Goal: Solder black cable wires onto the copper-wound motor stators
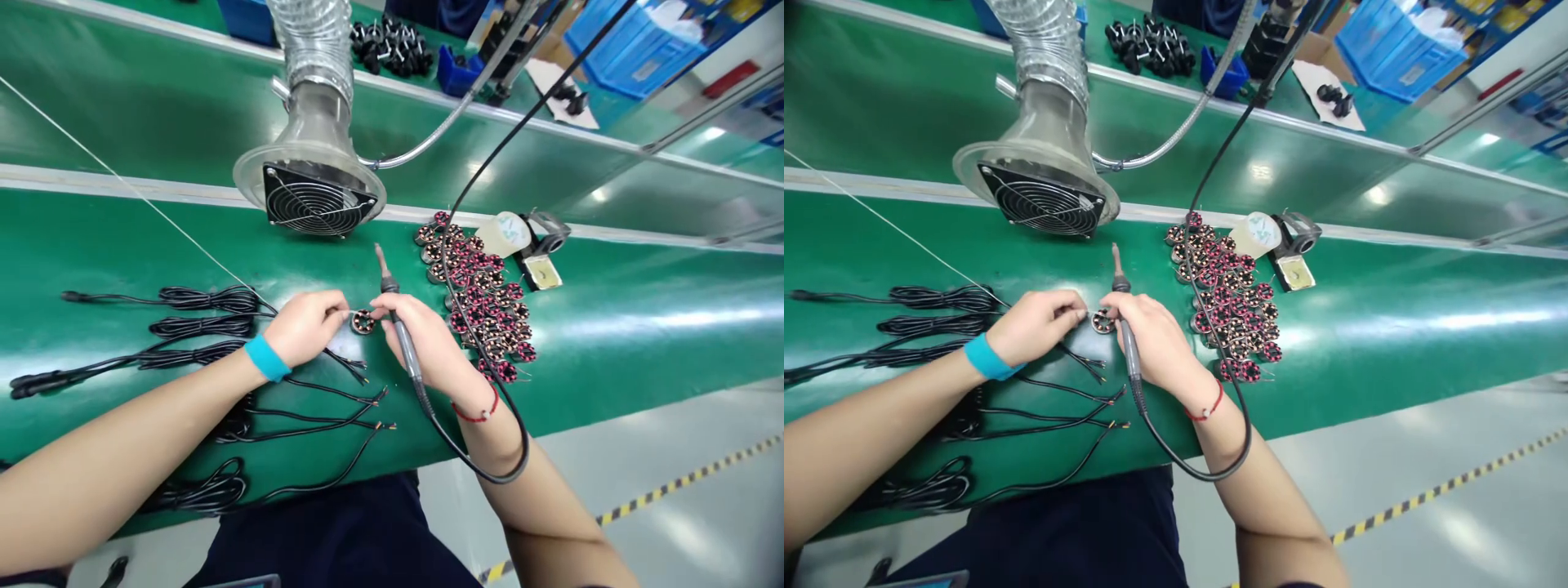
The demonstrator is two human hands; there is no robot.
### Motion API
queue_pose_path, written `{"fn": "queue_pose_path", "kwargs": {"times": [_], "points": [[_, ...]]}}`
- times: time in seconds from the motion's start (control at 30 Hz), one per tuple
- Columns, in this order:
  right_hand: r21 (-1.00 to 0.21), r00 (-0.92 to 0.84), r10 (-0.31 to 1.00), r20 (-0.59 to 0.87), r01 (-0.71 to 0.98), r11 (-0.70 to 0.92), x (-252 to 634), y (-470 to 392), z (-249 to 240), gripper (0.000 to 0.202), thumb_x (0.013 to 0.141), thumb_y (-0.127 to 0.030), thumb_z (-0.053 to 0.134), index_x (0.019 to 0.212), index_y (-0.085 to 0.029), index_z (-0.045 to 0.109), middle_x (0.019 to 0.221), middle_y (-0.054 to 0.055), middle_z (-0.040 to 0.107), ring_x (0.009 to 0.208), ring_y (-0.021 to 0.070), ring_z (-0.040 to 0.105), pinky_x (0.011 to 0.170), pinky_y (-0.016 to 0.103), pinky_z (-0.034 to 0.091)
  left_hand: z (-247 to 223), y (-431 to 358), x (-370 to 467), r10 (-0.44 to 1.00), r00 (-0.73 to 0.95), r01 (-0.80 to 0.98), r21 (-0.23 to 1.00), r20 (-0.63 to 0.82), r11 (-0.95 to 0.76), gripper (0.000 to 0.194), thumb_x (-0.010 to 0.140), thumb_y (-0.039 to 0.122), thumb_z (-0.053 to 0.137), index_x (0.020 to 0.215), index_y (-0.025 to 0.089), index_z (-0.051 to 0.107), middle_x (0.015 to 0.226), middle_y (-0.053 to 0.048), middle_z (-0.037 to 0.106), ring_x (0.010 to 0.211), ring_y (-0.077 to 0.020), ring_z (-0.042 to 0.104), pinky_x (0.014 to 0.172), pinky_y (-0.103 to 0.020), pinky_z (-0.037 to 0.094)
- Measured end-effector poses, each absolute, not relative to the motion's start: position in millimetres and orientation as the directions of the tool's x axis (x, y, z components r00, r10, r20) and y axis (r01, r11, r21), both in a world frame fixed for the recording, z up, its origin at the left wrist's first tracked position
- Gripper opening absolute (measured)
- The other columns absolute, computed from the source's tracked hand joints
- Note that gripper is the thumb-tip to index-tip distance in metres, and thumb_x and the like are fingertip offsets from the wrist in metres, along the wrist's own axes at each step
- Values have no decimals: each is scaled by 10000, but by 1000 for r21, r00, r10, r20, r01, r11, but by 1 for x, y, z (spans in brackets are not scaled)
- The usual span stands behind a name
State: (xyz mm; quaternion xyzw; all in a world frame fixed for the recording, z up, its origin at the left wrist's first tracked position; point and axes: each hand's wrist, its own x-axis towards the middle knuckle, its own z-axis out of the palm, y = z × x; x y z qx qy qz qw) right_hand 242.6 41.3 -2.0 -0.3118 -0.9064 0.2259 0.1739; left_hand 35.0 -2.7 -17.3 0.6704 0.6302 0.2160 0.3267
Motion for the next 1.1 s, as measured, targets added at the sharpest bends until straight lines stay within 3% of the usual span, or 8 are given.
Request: {"fn": "queue_pose_path", "kwargs": {"times": [0.1,0.2,0.37,0.57,0.7,0.9,1.0,1.1], "points": [[-469,-655,737,164,605,643,236,42,-2,392,840,-57,436,1206,-185,490,994,76,663,919,231,614,851,410,516,-20,3,29,994,-7,617,782,-109,90,138,864,249,493,793,174,585,733,-12,630,678,-153,555,646,-268,399],[-506,-691,720,70,597,622,230,39,-9,450,832,-134,534,1272,-160,443,1121,120,638,1019,266,598,897,455,514,-21,4,27,987,-29,585,798,-159,146,119,852,266,515,821,175,585,696,4,575,645,-145,521,613,-263,389],[-654,-717,688,112,468,594,224,35,-29,488,850,-160,547,1313,-205,397,1189,104,622,1106,253,576,945,454,505,-19,4,28,976,107,669,740,-187,68,119,830,227,536,870,165,629,703,5,536,646,-146,493,628,-279,395],[-662,-733,658,170,410,627,225,38,-39,511,836,-157,584,1313,-209,405,1168,101,630,1063,252,584,912,433,511,-22,6,23,966,230,657,751,-120,-63,118,842,247,526,843,172,618,819,-21,582,749,-157,550,709,-296,446],[-644,-775,608,175,377,666,226,38,-36,473,860,-154,565,1304,-222,417,1145,84,642,1009,240,590,879,416,513,-21,4,23,961,266,764,626,-80,-159,173,887,218,471,793,160,603,830,-41,584,771,-168,564,722,-305,457],[-661,-790,589,169,353,663,229,40,-38,532,856,-144,557,1347,-208,362,1216,98,622,1063,242,586,919,427,492,-19,-3,28,935,337,896,265,115,-356,329,972,186,330,898,163,650,944,-69,593,714,-161,552,576,-283,415],[-664,-787,598,150,368,651,229,41,-38,521,846,-143,567,1330,-205,382,1189,96,632,1080,247,586,927,425,484,-17,-2,26,950,281,920,244,137,-308,304,975,216,358,901,175,650,967,-67,588,738,-164,561,557,-277,403],[-668,-752,644,136,411,621,228,42,-37,482,848,-187,602,1294,-217,420,1163,85,645,1079,251,591,937,430,474,-13,1,22,979,101,920,358,176,-159,223,947,234,420,889,165,624,950,-70,574,817,-183,569,651,-297,447]]}}
